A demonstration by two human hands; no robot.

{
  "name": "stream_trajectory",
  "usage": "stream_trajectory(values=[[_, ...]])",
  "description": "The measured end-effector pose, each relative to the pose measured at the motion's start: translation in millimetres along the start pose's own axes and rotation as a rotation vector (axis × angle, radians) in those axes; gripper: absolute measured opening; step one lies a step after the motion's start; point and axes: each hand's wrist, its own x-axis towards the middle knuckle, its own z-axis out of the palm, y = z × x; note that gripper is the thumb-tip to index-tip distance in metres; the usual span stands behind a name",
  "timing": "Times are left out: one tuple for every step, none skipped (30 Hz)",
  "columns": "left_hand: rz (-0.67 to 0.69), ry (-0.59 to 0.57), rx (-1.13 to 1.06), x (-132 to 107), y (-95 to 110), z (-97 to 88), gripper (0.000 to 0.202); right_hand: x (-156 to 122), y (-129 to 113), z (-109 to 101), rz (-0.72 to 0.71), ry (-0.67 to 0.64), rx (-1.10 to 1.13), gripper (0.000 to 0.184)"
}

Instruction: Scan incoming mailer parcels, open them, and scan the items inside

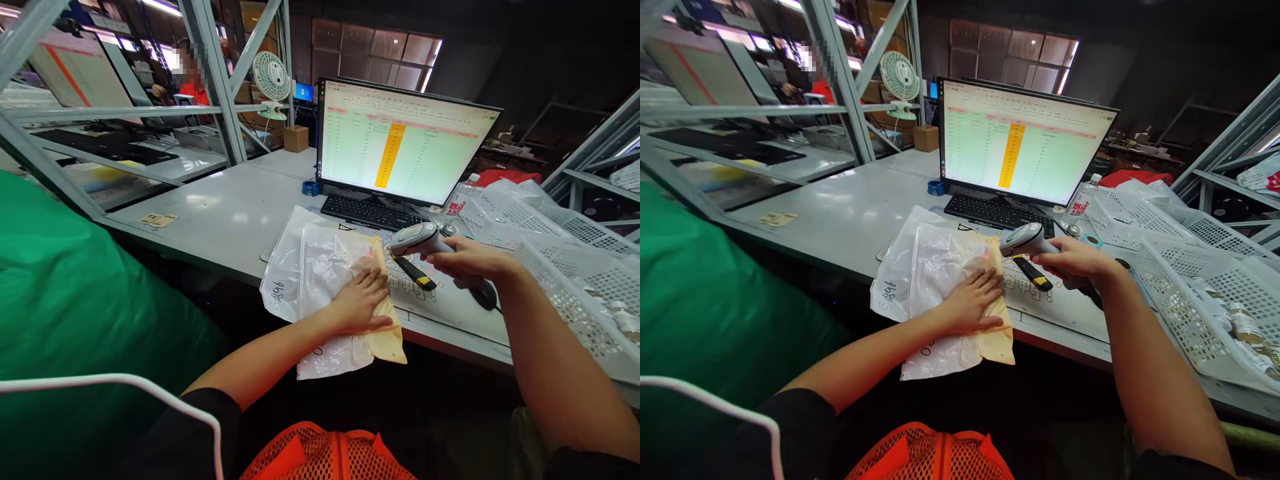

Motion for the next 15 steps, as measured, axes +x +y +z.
stream_trajectory(values=[[0.001,0.008,-0.002,0,0,0.3,0.083,2,-3,3,-0.025,-0.003,-0.036,0.065],[0.001,0.014,-0.007,1,0,0.1,0.084,6,-3,5,-0.054,0.009,-0.080,0.061],[0.000,0.015,-0.015,1,-1,-0.8,0.084,13,-1,6,-0.082,0.037,-0.133,0.057],[-0.001,0.013,-0.026,1,0,-2.7,0.085,20,3,6,-0.105,0.082,-0.194,0.052],[-0.004,0.016,-0.037,1,0,-5.9,0.083,29,9,4,-0.114,0.141,-0.267,0.047],[-0.006,0.032,-0.048,0,1,-10.4,0.081,38,16,2,-0.106,0.215,-0.358,0.044],[-0.005,0.063,-0.059,-2,2,-16.4,0.079,48,25,1,-0.080,0.299,-0.455,0.041],[0.006,0.104,-0.069,-6,3,-23.7,0.077,57,35,-1,-0.045,0.382,-0.546,0.039],[0.029,0.139,-0.080,-11,3,-32.2,0.076,67,45,-1,-0.005,0.460,-0.623,0.039],[0.060,0.158,-0.090,-16,2,-41.7,0.076,75,56,0,0.039,0.527,-0.681,0.039],[0.089,0.151,-0.100,-23,0,-51.8,0.078,82,67,2,0.085,0.579,-0.718,0.041],[0.105,0.121,-0.108,-30,-4,-62.2,0.081,87,77,5,0.129,0.615,-0.734,0.045],[0.097,0.077,-0.111,-39,-10,-72.6,0.082,92,87,9,0.171,0.638,-0.739,0.049],[0.064,0.029,-0.110,-47,-18,-82.5,0.083,95,96,14,0.207,0.656,-0.748,0.052],[0.017,-0.019,-0.107,-57,-27,-91.1,0.083,97,102,17,0.237,0.670,-0.760,0.054]])
